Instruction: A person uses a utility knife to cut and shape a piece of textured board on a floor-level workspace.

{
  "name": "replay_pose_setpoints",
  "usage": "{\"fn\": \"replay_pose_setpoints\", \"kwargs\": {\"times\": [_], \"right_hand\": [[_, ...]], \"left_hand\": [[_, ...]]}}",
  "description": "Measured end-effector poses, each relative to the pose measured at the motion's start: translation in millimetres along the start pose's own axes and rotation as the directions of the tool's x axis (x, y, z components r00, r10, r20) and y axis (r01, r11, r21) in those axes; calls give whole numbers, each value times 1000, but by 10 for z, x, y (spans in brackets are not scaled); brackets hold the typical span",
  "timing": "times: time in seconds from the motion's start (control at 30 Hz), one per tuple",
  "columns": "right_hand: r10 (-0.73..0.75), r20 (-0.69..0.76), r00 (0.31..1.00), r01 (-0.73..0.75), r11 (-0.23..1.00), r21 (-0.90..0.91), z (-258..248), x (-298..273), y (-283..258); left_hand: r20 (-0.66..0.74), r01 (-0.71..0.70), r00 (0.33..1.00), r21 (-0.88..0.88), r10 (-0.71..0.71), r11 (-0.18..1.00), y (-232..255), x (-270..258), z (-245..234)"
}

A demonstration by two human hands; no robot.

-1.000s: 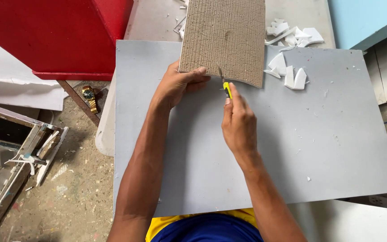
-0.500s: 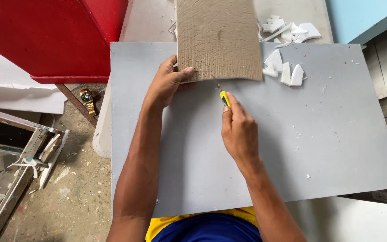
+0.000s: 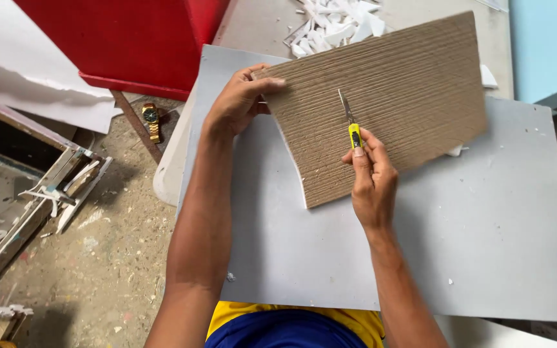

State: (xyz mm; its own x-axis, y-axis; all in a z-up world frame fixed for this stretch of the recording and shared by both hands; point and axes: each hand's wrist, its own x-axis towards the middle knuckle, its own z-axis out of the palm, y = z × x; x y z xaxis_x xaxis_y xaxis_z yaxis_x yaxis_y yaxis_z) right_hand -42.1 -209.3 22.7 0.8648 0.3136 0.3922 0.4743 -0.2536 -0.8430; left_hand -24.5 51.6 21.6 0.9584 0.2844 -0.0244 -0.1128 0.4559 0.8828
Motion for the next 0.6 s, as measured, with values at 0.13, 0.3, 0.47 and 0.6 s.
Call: {"fn": "replay_pose_setpoints", "kwargs": {"times": [0.13, 0.3, 0.47, 0.6], "right_hand": [[172, -1, 985, -168, 963, 210, 300, 60, 110], [36, -188, 982, 18, 961, 276, 509, 291, 207], [-33, -48, 998, 41, 983, 178, 519, 414, 24], [-208, 17, 978, 208, 967, -150, 472, 484, -20]], "left_hand": [[-169, -67, 983, 42, 73, 997, -308, 215, 34], [-124, -327, 892, 487, 435, 810, -743, 357, 53], [-191, -247, 814, 740, 548, 626, -716, 256, 258], [-195, -245, 782, 777, 592, 580, -715, 336, 237]]}}
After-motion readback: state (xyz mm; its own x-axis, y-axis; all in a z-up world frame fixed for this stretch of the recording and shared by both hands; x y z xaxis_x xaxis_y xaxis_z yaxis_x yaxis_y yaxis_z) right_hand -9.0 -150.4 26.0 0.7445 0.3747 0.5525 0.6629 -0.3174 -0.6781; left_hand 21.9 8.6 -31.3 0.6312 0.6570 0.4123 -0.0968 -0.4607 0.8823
